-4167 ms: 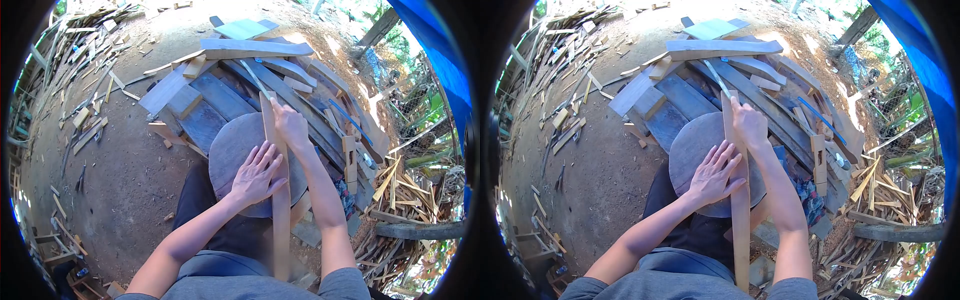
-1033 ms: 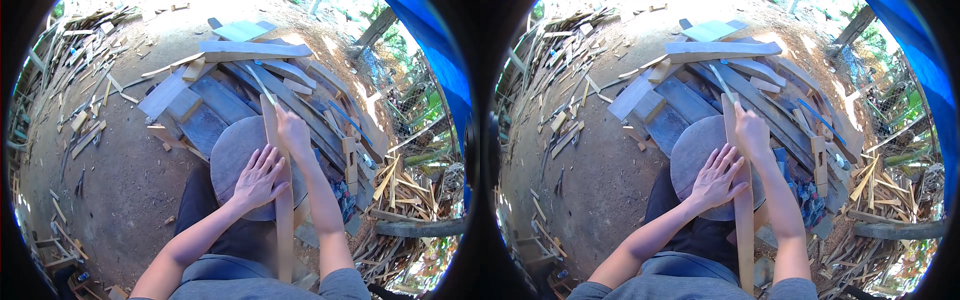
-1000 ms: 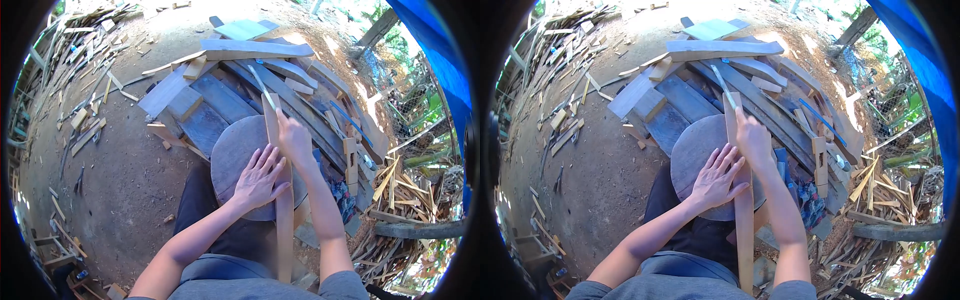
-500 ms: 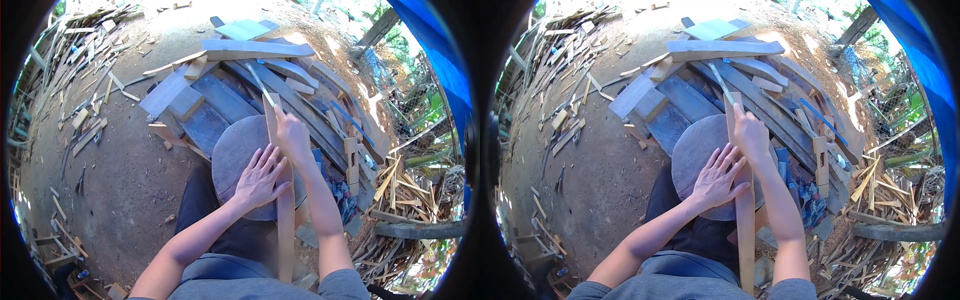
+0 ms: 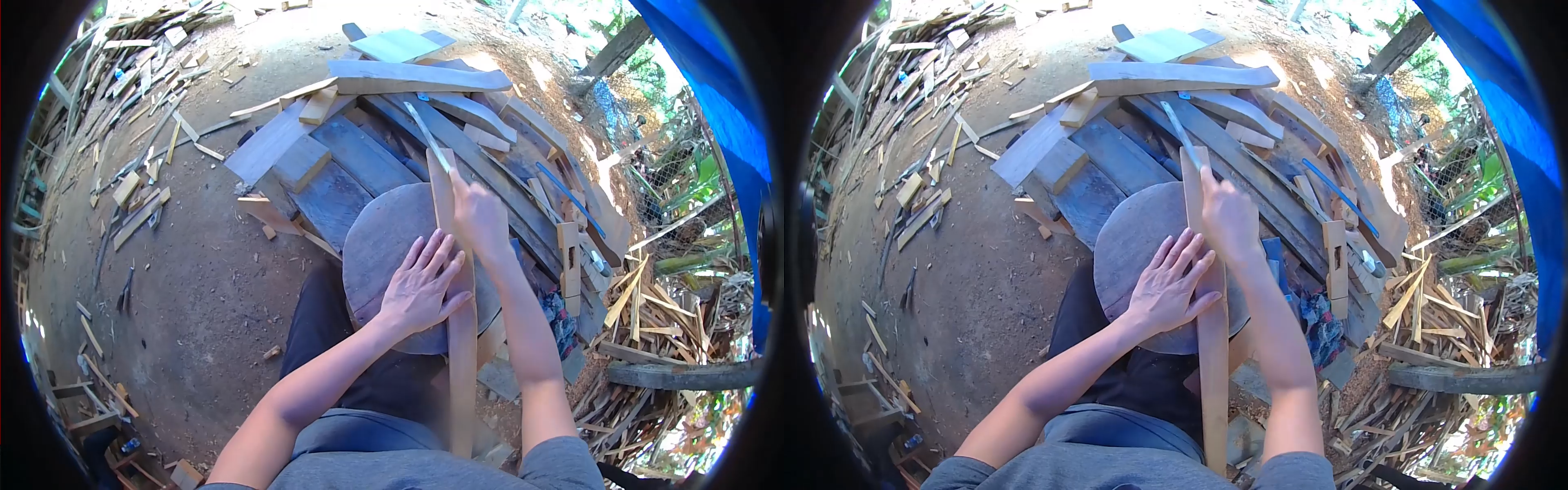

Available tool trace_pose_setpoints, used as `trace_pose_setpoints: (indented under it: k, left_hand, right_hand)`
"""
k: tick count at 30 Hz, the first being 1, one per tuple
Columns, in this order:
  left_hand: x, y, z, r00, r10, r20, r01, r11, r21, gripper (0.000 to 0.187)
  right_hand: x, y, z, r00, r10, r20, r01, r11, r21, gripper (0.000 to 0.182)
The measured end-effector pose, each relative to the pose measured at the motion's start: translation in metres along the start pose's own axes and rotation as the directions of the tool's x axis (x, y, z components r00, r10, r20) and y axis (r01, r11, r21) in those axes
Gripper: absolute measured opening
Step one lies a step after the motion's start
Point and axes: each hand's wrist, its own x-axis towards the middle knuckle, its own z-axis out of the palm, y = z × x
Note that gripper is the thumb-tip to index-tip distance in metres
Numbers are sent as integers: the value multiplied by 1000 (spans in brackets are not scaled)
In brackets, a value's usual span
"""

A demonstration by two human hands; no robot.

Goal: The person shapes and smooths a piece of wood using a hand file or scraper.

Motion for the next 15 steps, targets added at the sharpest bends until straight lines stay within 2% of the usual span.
trace_pose_setpoints:
  k: [1,5,10,13,15]
  left_hand:
    - [0,0,-2,1000,0,22,0,1000,28,69]
    - [2,1,-3,999,7,33,-9,998,63,69]
    - [1,0,-1,1000,9,-17,-8,1000,29,67]
    - [2,0,0,1000,3,-28,-3,1000,23,66]
    - [0,-1,1,1000,11,-19,-11,999,35,67]
  right_hand:
    - [-17,-4,-6,998,23,52,-22,1000,-20,41]
    - [-36,-4,-11,998,-16,58,16,1000,-5,42]
    - [36,16,23,994,-24,-111,29,999,43,41]
    - [21,20,16,993,-51,-104,57,996,61,39]
    - [-18,17,1,996,-85,-24,85,996,28,41]
